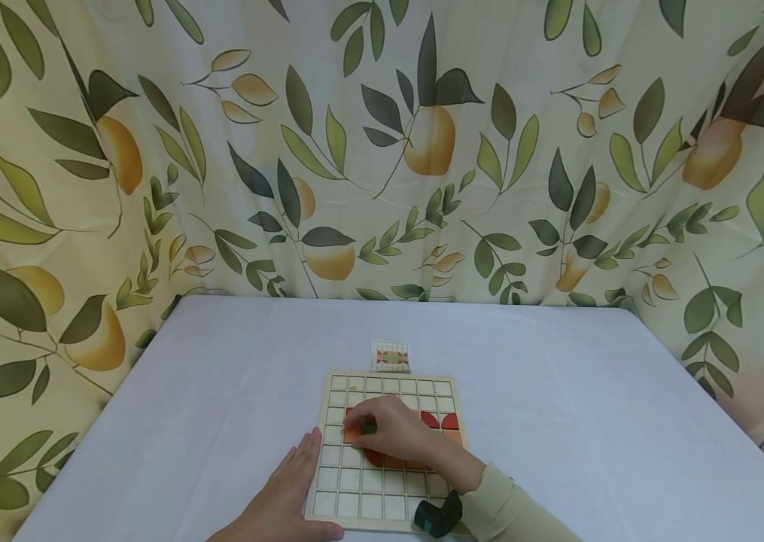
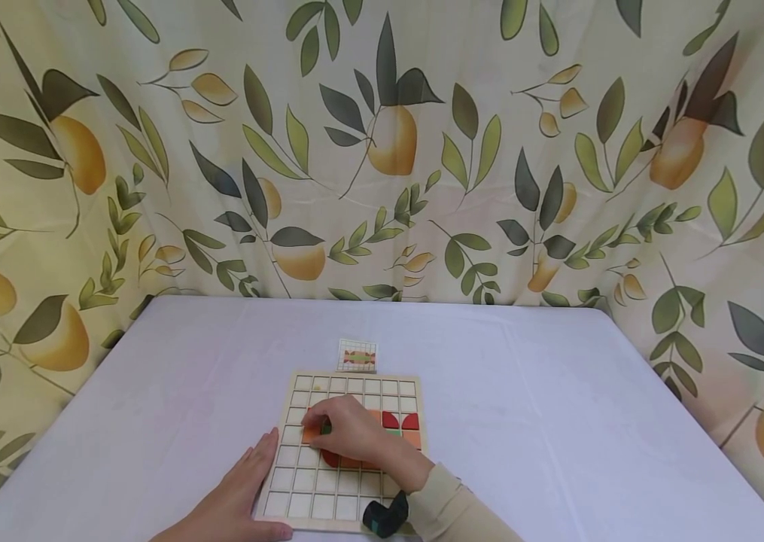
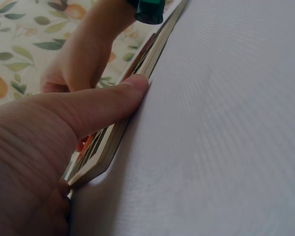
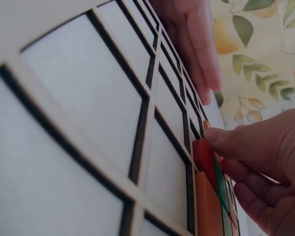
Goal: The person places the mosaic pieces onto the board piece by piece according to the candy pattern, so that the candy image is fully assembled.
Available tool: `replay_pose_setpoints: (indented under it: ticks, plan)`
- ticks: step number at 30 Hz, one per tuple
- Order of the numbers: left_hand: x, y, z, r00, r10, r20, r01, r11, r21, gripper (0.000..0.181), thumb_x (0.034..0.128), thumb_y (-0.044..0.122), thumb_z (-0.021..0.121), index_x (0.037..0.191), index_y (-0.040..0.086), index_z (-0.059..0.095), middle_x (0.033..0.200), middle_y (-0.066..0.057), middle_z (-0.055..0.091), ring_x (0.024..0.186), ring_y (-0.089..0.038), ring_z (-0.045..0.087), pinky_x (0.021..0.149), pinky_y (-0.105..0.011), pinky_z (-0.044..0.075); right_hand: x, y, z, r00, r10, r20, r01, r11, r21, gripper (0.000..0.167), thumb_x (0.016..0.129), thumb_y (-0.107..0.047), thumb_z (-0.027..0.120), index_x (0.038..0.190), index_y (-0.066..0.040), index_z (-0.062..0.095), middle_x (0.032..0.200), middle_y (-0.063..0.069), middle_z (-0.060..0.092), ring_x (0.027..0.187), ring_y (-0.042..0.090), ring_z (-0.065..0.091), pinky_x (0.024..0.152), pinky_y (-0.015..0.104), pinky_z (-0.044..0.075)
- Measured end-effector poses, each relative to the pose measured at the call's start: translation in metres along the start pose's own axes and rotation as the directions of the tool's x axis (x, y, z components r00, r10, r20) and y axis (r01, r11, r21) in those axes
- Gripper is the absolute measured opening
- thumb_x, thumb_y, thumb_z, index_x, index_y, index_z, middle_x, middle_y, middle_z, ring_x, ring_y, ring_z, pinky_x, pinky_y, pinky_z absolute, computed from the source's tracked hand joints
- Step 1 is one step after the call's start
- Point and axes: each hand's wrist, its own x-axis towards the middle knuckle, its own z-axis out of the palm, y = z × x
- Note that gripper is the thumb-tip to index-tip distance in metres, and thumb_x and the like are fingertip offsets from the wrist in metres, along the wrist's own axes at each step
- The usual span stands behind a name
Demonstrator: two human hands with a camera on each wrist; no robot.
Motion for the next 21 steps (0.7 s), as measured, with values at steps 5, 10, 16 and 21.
replay_pose_setpoints:
  ticks: [5,10,16,21]
  plan:
    - [0.000,0.000,0.000,1.000,0.002,-0.004,-0.003,1.000,-0.011,0.124,0.0620,0.066,0.068,0.147,0.001,0.003,0.152,-0.011,0.006,0.138,-0.027,0.001,0.108,-0.027,-0.007,-0.002,-0.001,-0.003,1.000,0.025,0.000,-0.025,1.000,0.004,0.021,0.077,-0.015,0.075,0.097,-0.014,0.071,0.088,-0.014,0.064,0.082,0.002,0.056,0.077,0.020,0.048]
    - [0.000,0.002,0.001,1.000,0.009,-0.013,-0.009,1.000,-0.010,0.125,0.0611,0.067,0.067,0.147,0.001,0.005,0.152,-0.010,0.007,0.138,-0.026,0.002,0.102,-0.014,-0.011,-0.013,-0.001,-0.013,0.998,0.068,0.001,-0.068,0.998,0.016,0.021,0.078,-0.014,0.074,0.099,-0.014,0.071,0.093,-0.012,0.065,0.089,0.003,0.058,0.080,0.022,0.048]
    - [0.001,0.005,0.001,1.000,-0.028,-0.007,0.028,0.999,-0.028,0.127,0.0589,0.065,0.070,0.147,0.003,0.003,0.153,-0.009,0.008,0.138,-0.026,0.002,0.110,-0.040,-0.001,-0.035,0.005,-0.025,0.995,0.097,-0.034,-0.096,0.995,0.007,0.021,0.078,-0.014,0.074,0.099,-0.013,0.071,0.095,-0.009,0.067,0.091,0.007,0.059,0.078,0.026,0.050]
    - [0.000,0.004,0.000,1.000,-0.001,-0.019,0.001,1.000,-0.031,0.126,0.0602,0.065,0.070,0.146,0.000,0.004,0.152,-0.012,0.009,0.138,-0.029,0.003,0.101,-0.012,-0.013,-0.053,0.012,-0.034,0.989,0.134,-0.061,-0.133,0.991,0.019,0.023,0.079,-0.017,0.073,0.102,-0.014,0.071,0.097,-0.009,0.067,0.093,0.010,0.059,0.079,0.031,0.050]
